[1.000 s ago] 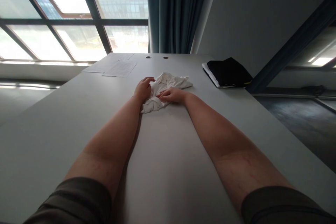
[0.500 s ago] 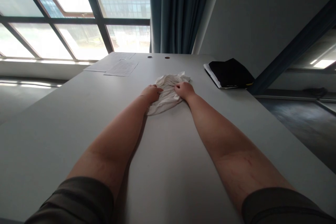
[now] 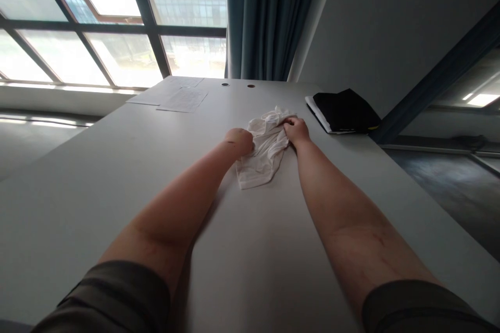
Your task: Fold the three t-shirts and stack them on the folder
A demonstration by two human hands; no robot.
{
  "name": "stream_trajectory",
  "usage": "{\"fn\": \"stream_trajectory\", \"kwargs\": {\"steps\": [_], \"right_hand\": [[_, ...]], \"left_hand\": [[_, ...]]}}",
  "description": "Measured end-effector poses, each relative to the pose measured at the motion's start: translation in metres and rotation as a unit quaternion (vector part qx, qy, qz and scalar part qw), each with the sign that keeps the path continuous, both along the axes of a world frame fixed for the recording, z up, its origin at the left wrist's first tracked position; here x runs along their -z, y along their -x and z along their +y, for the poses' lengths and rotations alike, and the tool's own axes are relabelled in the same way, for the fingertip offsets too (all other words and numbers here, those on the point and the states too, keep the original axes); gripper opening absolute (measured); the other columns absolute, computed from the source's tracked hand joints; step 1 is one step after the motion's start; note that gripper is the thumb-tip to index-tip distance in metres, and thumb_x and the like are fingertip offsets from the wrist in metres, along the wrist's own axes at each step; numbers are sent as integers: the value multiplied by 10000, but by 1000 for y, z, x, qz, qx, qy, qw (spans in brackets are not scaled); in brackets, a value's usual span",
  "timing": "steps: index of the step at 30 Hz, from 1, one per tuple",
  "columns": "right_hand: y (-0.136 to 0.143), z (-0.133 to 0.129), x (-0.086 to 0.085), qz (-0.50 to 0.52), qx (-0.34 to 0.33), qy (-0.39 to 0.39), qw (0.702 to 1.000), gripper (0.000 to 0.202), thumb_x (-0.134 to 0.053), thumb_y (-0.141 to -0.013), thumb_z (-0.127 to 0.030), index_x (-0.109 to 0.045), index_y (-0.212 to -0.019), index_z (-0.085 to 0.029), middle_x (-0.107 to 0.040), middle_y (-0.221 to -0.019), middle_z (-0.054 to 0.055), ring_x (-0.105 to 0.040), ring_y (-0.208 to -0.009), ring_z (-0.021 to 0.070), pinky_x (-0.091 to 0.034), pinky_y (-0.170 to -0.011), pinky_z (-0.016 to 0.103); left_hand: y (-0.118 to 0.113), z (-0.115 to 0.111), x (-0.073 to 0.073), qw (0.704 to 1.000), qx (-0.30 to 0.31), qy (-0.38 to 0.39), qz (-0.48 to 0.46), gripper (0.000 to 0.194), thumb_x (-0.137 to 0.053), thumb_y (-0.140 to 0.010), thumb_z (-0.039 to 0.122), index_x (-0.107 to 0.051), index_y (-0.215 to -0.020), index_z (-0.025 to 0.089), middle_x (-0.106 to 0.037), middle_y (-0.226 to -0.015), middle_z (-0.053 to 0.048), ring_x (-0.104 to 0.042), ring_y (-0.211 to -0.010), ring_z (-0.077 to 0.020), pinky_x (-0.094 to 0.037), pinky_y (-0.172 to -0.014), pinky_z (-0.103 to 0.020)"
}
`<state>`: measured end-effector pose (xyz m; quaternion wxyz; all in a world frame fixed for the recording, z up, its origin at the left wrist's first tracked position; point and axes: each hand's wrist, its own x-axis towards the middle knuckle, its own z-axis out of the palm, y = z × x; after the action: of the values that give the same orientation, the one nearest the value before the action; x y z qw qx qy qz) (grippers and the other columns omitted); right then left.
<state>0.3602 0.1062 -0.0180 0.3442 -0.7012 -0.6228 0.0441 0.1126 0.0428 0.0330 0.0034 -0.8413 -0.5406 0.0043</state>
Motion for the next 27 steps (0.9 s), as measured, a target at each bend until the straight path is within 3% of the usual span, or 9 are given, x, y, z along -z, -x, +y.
{"fn": "stream_trajectory", "kwargs": {"steps": [6, 10, 14, 17, 19, 23, 27], "right_hand": [[8, -1, -1, 24, -4, -12, 1000, 579, -585, -833, -211, -672, -1392, -90, -500, -1503, 182, -458, -1426, 270, -328, -1256, 350], [10, -4, -3, 61, -36, -13, 997, 547, -579, -835, -193, -655, -1369, -102, -615, -1392, 155, -560, -1315, 266, -414, -1191, 374], [10, -6, -2, 127, -49, 1, 991, 465, -585, -867, -195, -647, -1318, -102, -684, -1296, 130, -643, -1196, 233, -473, -1118, 353], [11, -4, -1, 121, -46, 11, 992, 491, -614, -863, -185, -616, -1347, -102, -690, -1287, 134, -654, -1179, 229, -479, -1102, 347], [13, -4, -1, 97, -39, 18, 994, 523, -633, -874, -207, -590, -1387, -115, -687, -1289, 137, -654, -1172, 245, -487, -1084, 361], [16, -7, -4, 49, -34, 25, 998, 584, -677, -876, -281, -565, -1433, -144, -704, -1229, 135, -664, -1104, 276, -505, -1020, 370], [19, -13, -11, 54, -11, 39, 998, 424, -558, -937, -285, -614, -1331, -138, -738, -1047, 126, -679, -961, 271, -521, -929, 348]], "left_hand": [[-7, -18, -1, 994, 108, -12, 31, 362, -654, -860, 259, -792, -1194, 281, -616, -1444, -130, -584, -1255, -348, -525, -1023, -446], [-18, -27, -2, 986, 159, 16, 47, 399, -653, -828, 287, -790, -1202, 312, -648, -1426, -94, -605, -1251, -331, -507, -1062, -439], [-26, -30, -10, 977, 194, 46, 75, 293, -674, -815, 343, -827, -1054, 273, -722, -1287, -114, -684, -1113, -323, -535, -989, -413], [-23, -29, -15, 990, 129, 33, 44, 305, -605, -900, 406, -812, -1055, 244, -763, -1149, -127, -702, -1072, -324, -539, -955, -422], [-19, -27, -14, 997, 73, -8, 5, 345, -569, -942, 413, -762, -1182, 258, -764, -1147, -124, -702, -1091, -325, -534, -949, -429], [-10, -19, -1, 997, 19, -49, -48, 524, -628, -931, 397, -562, -1444, 313, -740, -1250, -101, -694, -1144, -304, -532, -932, -397], [4, -5, 13, 996, -50, -23, -73, 420, -561, -971, 425, -627, -1352, 259, -736, -1258, -128, -703, -1123, -311, -543, -909, -395]]}}
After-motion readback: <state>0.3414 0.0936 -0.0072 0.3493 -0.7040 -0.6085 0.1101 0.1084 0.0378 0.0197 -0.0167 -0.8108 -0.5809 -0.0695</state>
